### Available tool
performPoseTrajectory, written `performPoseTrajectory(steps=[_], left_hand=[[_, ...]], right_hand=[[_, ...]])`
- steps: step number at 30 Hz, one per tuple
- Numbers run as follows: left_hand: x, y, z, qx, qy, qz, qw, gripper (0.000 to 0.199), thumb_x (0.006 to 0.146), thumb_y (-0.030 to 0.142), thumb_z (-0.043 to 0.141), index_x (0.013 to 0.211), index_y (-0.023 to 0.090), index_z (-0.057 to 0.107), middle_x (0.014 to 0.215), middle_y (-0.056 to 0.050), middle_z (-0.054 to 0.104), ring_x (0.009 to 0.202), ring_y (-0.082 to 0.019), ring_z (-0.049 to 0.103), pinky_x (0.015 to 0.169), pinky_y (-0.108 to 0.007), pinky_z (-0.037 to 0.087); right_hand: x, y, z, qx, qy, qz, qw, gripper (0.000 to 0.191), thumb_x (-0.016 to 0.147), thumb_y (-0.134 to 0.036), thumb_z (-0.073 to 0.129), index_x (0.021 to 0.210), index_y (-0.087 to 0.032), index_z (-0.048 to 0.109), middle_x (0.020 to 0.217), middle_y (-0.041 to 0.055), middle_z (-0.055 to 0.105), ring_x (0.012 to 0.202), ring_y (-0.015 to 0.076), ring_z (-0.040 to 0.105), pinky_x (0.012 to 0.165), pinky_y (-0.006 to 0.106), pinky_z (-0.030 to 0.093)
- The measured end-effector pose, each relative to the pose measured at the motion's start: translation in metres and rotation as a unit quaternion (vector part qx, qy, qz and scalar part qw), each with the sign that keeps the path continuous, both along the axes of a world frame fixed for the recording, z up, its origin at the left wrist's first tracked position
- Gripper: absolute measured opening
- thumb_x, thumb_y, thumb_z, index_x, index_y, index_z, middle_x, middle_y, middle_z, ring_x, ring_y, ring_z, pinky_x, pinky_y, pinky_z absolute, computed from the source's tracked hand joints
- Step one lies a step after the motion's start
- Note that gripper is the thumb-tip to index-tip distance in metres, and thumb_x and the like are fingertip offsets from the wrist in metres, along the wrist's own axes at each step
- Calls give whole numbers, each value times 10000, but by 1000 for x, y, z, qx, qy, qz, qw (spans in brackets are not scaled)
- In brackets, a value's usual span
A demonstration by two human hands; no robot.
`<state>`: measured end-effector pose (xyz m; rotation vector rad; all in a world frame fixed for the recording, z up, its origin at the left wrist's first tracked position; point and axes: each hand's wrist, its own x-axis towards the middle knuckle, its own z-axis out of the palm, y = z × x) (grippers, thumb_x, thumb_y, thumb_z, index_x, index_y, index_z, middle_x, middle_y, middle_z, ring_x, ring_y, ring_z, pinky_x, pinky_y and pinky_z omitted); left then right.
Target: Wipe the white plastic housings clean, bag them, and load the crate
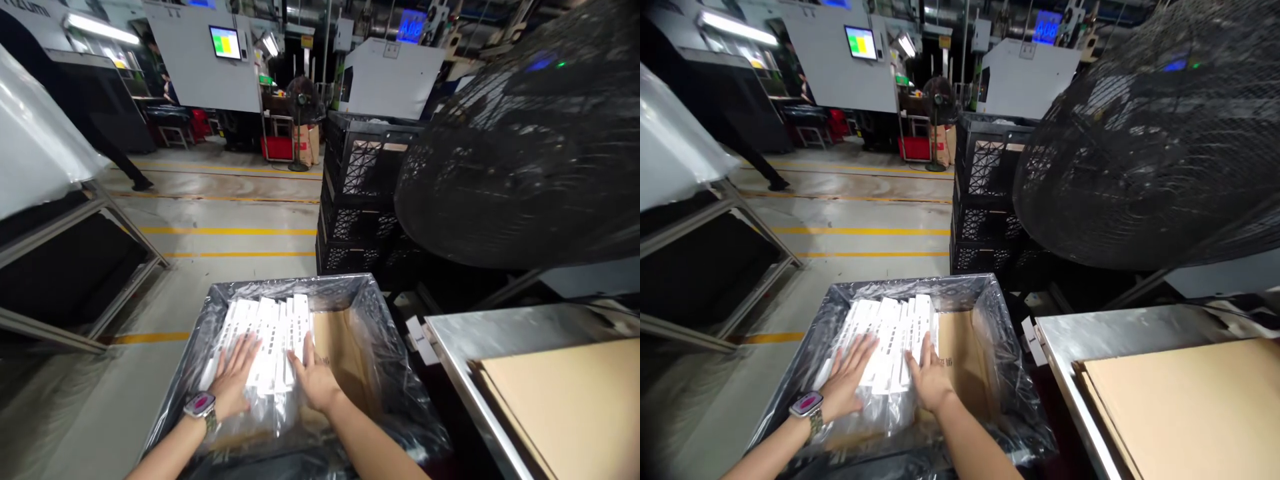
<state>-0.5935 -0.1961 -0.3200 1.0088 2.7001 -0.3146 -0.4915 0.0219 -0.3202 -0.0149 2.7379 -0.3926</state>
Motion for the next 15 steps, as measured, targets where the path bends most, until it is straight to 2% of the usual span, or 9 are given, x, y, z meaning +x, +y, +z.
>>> performPoseTrajectory(steps=[2,4,6,9,11,13,15], left_hand=[[4,8,-2,15,-11,-68,998,1218,538,57,610,1618,344,126,1706,59,-10,1576,-258,-82,1255,-577,-20],[9,15,-8,25,-7,-94,995,1179,556,-8,544,1601,402,184,1700,101,61,1580,-249,-45,1245,-606,-49],[14,20,-14,34,13,-85,996,1142,588,-69,473,1608,361,193,1702,75,78,1578,-283,-42,1236,-641,-33],[18,26,-24,47,33,-65,996,1107,609,-73,467,1622,264,171,1710,15,63,1569,-324,-67,1247,-617,16],[16,28,-28,54,29,-62,996,1121,597,-3,556,1623,225,166,1714,-29,62,1565,-349,-71,1252,-596,44],[10,30,-30,62,20,-64,996,1142,584,110,654,1621,196,183,1717,-69,61,1557,-387,-85,1254,-584,65],[2,31,-29,72,15,-68,995,1125,611,202,693,1618,161,193,1719,-100,44,1553,-390,-100,1260,-538,95]], right_hand=[[-3,3,-5,-1,7,-11,1000,1118,685,-8,762,1626,-207,193,1633,243,-192,1533,480,131,1180,589,346],[-6,6,-10,-1,8,-30,1000,1142,667,0,766,1628,-184,178,1625,241,-216,1533,479,142,1210,578,298],[-7,10,-13,-3,7,-53,999,1220,630,12,779,1637,-174,116,1621,247,-225,1532,467,183,1215,540,308],[-6,16,-16,-11,0,-89,996,1267,636,-6,774,1639,-160,14,1635,275,-173,1516,428,291,1193,486,357],[-4,19,-16,-21,-17,-114,993,1270,656,-51,778,1632,-128,-31,1647,325,-47,1466,418,401,1157,482,405],[-2,22,-16,-40,-35,-130,990,1304,662,-138,812,1628,-132,-64,1651,335,92,1421,413,472,1132,494,432],[-2,25,-16,-64,-50,-139,987,1334,666,-251,847,1629,-160,-72,1666,296,140,1447,408,438,1140,498,428]])
